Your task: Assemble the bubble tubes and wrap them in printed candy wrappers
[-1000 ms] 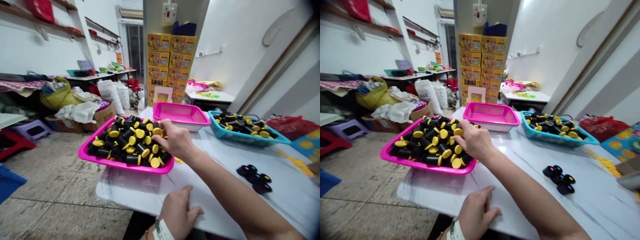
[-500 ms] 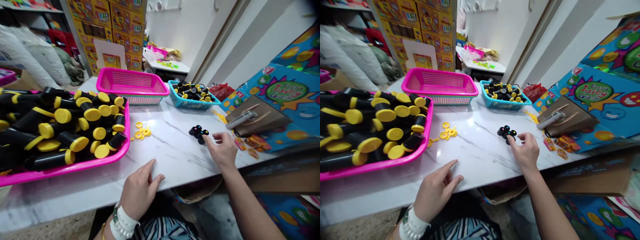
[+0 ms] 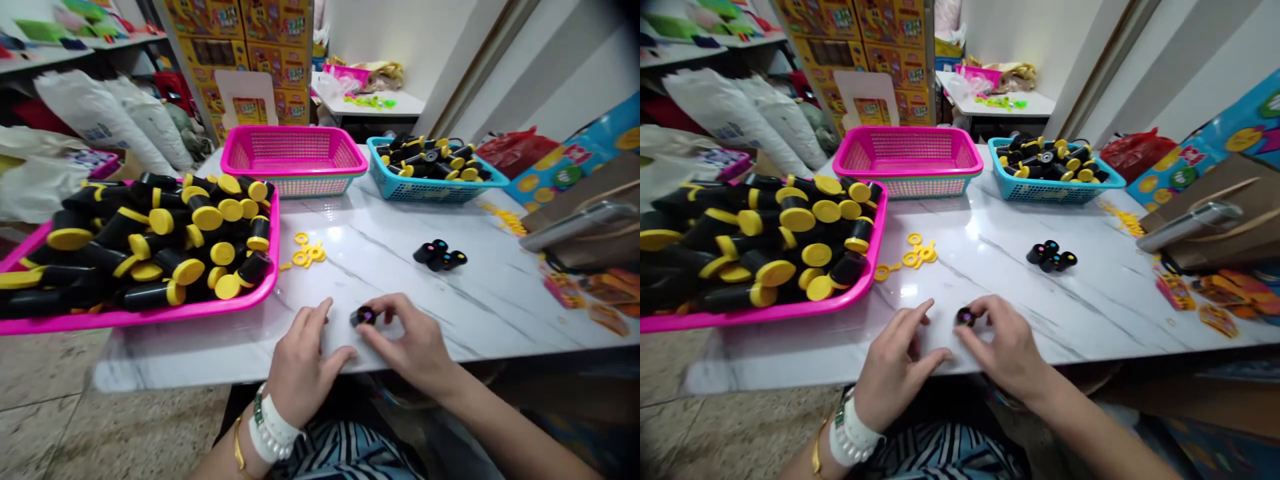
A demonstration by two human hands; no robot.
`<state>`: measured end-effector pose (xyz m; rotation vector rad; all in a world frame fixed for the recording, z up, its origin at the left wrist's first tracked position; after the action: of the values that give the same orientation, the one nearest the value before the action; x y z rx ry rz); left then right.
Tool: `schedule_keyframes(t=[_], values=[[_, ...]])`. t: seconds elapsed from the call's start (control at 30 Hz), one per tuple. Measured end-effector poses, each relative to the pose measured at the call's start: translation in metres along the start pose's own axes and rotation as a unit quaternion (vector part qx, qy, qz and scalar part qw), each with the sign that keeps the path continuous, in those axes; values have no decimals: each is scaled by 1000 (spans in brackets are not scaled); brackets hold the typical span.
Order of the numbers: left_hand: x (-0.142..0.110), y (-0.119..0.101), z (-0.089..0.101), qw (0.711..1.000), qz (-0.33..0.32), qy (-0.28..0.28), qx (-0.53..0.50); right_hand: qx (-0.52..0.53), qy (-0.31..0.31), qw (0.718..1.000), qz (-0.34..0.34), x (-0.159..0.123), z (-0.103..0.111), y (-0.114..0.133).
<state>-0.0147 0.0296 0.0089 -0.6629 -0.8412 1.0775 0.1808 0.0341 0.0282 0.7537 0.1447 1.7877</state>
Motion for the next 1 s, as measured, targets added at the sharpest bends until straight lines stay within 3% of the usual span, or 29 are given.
schedule_keyframes(t=[0.07, 0.13, 0.27, 0.37, 0.5, 0.63, 0.7, 0.77, 0.9, 1.0], values=[[3, 1, 4, 1000, -1, -1, -11, 81, 60, 993, 63, 11, -13, 25], [4, 5, 9, 1000, 3, -5, -19, 105, 89, 986, 95, 34, -23, 33], [1, 14, 14, 1000, 20, -17, -7, -24, 62, 989, 132, 101, -44, 19], [-2, 16, 12, 1000, 21, -18, 1, -145, 142, 960, 193, 130, -63, 11], [-4, 15, 11, 1000, 16, -11, -4, -236, 179, 926, 234, 111, -63, 11], [-6, 15, 11, 1000, 0, 4, 5, -177, 212, 943, 187, 79, -44, -1], [-6, 14, 10, 1000, -3, 12, 14, -131, 236, 947, 177, 74, -34, -8], [-6, 14, 10, 1000, -1, 16, 20, -104, 222, 955, 166, 76, -21, -10], [-5, 13, 9, 1000, -2, 6, 13, -43, 159, 983, 77, 78, 4, -4], [-5, 14, 8, 1000, -4, 1, 10, 22, 237, 971, 8, 61, 0, -7]])
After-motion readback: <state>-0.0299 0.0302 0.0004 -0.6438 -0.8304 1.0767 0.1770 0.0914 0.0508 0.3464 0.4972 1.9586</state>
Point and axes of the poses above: each hand's wrist, its own x-axis towards the middle knuckle, its own z-axis out of the back of the hand, y = z × x, the point moved 3 cm from there along x, towards the middle knuckle, and after that the axes turned 8 degrees about -x, right-handed, at the moved point
